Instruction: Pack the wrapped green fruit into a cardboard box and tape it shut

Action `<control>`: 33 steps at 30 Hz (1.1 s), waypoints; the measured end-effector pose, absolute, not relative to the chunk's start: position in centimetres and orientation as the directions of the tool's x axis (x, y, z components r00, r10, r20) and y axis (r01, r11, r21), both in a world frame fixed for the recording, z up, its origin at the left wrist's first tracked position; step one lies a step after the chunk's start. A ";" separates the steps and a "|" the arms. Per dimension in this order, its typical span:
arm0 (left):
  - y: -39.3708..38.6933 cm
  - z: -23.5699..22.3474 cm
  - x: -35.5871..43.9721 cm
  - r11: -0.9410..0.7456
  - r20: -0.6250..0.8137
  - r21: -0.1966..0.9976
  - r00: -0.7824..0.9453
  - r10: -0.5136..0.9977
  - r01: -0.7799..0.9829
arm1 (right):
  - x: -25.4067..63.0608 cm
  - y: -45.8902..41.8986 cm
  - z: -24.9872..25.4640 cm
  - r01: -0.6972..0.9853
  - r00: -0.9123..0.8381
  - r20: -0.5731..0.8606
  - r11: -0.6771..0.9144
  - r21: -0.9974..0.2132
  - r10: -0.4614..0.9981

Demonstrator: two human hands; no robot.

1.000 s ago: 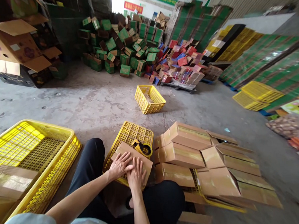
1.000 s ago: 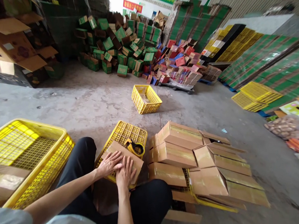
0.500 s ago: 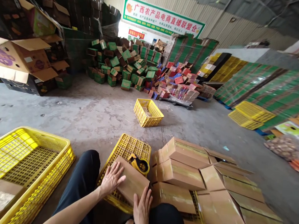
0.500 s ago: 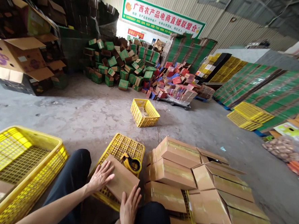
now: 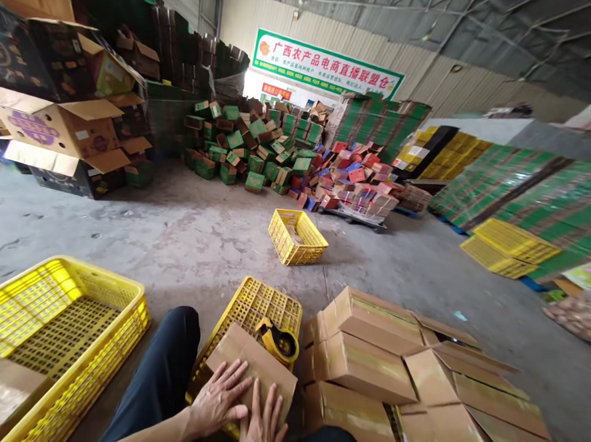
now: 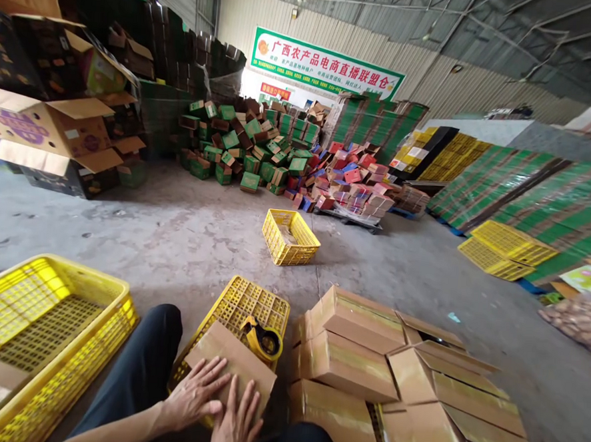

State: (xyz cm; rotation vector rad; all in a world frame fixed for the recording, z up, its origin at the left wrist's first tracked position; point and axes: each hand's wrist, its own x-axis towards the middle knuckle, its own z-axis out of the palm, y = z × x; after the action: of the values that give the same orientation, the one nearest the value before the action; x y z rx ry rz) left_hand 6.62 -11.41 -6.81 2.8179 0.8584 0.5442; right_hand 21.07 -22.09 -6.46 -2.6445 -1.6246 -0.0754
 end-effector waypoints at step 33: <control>-8.0 -7.2 2.6 -0.465 0.092 0.519 0.494 0.865 0.717 | 24.6 -24.7 -7.3 0.584 0.662 -0.056 -0.561 -0.586 0.747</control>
State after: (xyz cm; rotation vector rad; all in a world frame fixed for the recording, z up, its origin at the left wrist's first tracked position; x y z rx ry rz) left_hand 2.57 -8.02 -7.15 2.3276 1.3110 0.4836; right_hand 24.64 -24.73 -7.26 -2.3455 -1.0302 0.4068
